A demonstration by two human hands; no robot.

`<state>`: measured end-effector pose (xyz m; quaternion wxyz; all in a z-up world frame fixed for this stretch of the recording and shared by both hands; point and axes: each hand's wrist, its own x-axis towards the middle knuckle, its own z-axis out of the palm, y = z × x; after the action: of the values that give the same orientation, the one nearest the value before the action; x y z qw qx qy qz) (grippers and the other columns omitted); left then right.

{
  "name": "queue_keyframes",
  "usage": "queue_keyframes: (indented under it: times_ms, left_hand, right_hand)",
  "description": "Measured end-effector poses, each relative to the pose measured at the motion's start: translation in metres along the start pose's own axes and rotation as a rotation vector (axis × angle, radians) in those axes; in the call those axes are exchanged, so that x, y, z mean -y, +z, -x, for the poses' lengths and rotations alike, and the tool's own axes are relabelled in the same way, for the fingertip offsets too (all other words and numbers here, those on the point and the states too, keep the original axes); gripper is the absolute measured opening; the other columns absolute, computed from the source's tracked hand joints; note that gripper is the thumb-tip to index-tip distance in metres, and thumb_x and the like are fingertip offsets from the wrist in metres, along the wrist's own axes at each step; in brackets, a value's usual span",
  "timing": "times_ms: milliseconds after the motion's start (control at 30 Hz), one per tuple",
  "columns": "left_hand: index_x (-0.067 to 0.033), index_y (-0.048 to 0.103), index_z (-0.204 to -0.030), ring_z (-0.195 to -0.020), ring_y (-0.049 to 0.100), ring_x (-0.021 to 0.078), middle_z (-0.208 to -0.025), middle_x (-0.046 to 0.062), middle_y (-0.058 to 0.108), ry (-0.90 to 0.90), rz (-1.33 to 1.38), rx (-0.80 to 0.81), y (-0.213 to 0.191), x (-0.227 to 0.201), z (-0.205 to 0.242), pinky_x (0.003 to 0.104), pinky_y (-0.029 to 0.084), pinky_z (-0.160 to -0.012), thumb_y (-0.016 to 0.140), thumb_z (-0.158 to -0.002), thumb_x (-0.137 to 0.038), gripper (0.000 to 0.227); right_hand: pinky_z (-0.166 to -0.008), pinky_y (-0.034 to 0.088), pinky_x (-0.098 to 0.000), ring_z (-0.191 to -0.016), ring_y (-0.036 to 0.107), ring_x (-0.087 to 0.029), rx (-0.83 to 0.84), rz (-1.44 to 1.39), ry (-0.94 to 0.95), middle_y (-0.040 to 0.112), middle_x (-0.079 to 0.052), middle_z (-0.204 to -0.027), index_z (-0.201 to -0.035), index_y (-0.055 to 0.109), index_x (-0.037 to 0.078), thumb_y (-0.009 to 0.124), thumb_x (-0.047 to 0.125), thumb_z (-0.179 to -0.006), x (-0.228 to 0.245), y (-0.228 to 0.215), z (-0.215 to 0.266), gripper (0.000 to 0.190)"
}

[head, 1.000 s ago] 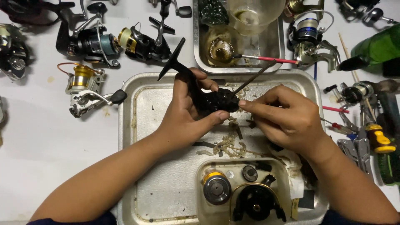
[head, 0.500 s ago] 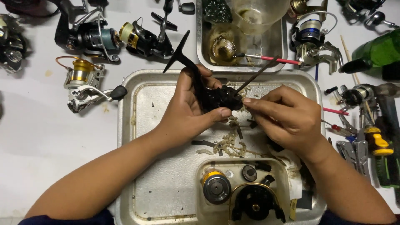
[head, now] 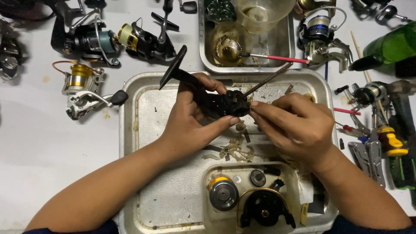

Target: Disassembling and cleaning the internal components of a fishing reel using a small pick tool for maintenance.

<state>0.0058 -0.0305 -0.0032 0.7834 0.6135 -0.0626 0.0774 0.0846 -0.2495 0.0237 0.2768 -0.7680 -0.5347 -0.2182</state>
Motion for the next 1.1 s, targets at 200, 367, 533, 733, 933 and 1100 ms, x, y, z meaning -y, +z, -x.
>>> queue_keyframes:
  times_ms: [200,367,533,733,933,1100]
  left_hand:
    - [-0.0117,0.040,-0.122,-0.113,0.056,0.0155,-0.121,0.010,0.051,-0.009,-0.045,-0.003,-0.002,0.004,0.000,0.026,0.055,-0.101,0.079,-0.087,-0.001,0.054]
    - [-0.0093,0.040,-0.120,-0.117,0.052,0.0188,-0.119,0.011,0.047,0.034,-0.015,0.026,-0.003,0.004,0.000,0.030,0.052,-0.109,0.077,-0.088,0.000,0.049]
    - [-0.0085,0.042,-0.119,-0.117,0.055,0.0211,-0.119,0.012,0.050,0.002,-0.045,0.013,-0.003,0.001,0.000,0.032,0.054,-0.110,0.078,-0.087,0.001,0.049]
    - [-0.0057,0.050,-0.124,-0.111,0.063,0.0197,-0.120,0.010,0.056,0.054,-0.203,-0.009,-0.005,-0.001,0.001,0.029,0.058,-0.105,0.085,-0.081,-0.002,0.055]
    - [-0.0205,0.054,-0.147,-0.099,0.059,0.0127,-0.110,0.001,0.060,-0.018,-0.572,0.103,-0.011,-0.010,-0.004,0.024,0.048,-0.092,0.088,-0.081,-0.031,0.075]
    - [-0.0208,0.062,-0.140,-0.107,0.059,0.0136,-0.113,0.001,0.058,-0.075,-0.521,0.154,-0.013,-0.007,-0.004,0.024,0.047,-0.097,0.087,-0.081,-0.029,0.065]
  right_hand:
    - [-0.055,0.049,-0.0287,-0.064,0.061,-0.021,0.014,-0.011,0.017,0.066,-0.016,-0.080,-0.101,0.078,-0.006,0.082,0.001,-0.094,0.010,-0.005,-0.010,0.011]
    - [-0.054,0.047,-0.0299,-0.064,0.061,-0.022,0.021,-0.058,0.063,0.066,-0.017,-0.082,-0.101,0.078,-0.005,0.082,0.003,-0.093,0.010,-0.004,-0.009,0.012]
    - [-0.053,0.050,-0.0270,-0.064,0.062,-0.021,0.017,-0.109,0.073,0.070,-0.018,-0.083,-0.099,0.078,-0.006,0.081,0.006,-0.092,0.007,-0.001,-0.006,0.014]
    - [-0.057,0.052,-0.0305,-0.068,0.064,-0.025,-0.022,-0.140,0.087,0.069,-0.021,-0.085,-0.099,0.077,-0.007,0.082,0.002,-0.091,0.009,-0.004,-0.008,0.014]
    - [-0.063,0.053,-0.0293,-0.072,0.066,-0.023,-0.028,-0.308,0.237,0.069,-0.018,-0.085,-0.094,0.077,-0.004,0.078,0.002,-0.089,0.013,0.000,-0.008,0.009]
    - [-0.064,0.058,-0.0268,-0.075,0.069,-0.021,0.003,-0.457,0.336,0.071,-0.016,-0.087,-0.095,0.075,-0.004,0.078,0.003,-0.087,0.014,0.000,-0.010,0.011]
